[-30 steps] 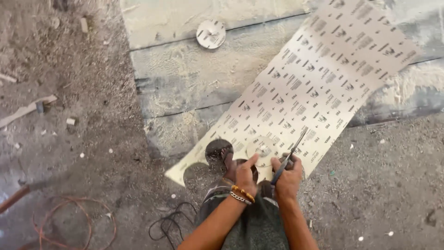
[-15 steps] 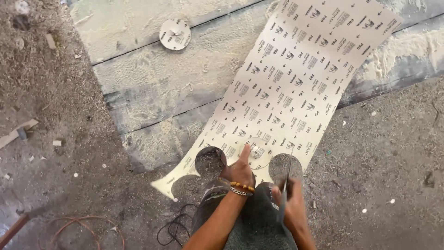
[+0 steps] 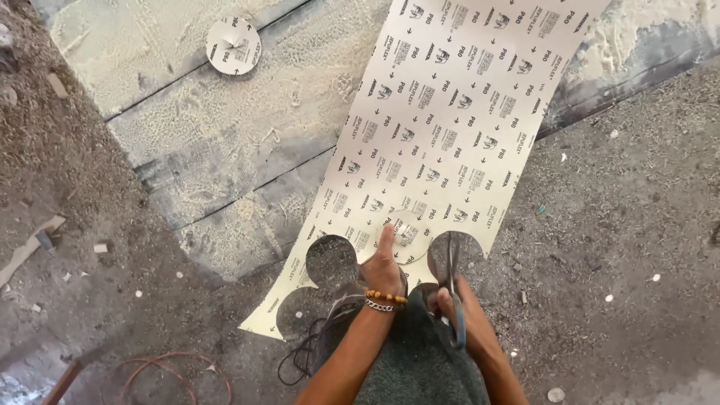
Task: Cut circular shapes out of a sheet of sandpaper using scissors.
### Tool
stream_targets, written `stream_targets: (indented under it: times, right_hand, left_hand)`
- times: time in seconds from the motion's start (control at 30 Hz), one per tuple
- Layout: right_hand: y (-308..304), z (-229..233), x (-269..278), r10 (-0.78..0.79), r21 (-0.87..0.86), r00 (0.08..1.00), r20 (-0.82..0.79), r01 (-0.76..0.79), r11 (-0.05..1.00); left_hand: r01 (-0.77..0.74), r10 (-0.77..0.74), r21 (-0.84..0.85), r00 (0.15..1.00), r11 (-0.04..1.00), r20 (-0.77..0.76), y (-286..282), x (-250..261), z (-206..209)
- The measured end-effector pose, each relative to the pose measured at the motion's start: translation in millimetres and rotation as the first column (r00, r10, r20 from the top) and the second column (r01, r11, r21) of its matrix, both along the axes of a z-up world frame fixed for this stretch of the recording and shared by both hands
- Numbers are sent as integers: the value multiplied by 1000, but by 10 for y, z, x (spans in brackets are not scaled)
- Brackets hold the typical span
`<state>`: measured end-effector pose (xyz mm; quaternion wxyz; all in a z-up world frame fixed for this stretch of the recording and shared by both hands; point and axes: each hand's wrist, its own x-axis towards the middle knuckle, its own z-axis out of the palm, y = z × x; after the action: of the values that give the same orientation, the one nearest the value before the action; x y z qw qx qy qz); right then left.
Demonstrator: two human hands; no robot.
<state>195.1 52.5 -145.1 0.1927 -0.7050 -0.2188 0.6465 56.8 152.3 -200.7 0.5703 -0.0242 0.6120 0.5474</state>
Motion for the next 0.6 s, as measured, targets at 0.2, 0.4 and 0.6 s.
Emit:
stream_targets:
  times: [0.2,0.4,0.6]
  right_hand:
    - [-639,34,-228,-221,18,935,-279,235,972]
    - [-349,187,-393,-130,55,991,-38,132,990]
    - [-522,-72,-525,-384,28,915,-124,390,920]
  left_hand:
    - [-15,29,-300,999,954,44,-16,169,35]
    - [102,-73,-366,993,925,91,-125,355,24]
    - [48,54,-333,955,942,293,69,343,186]
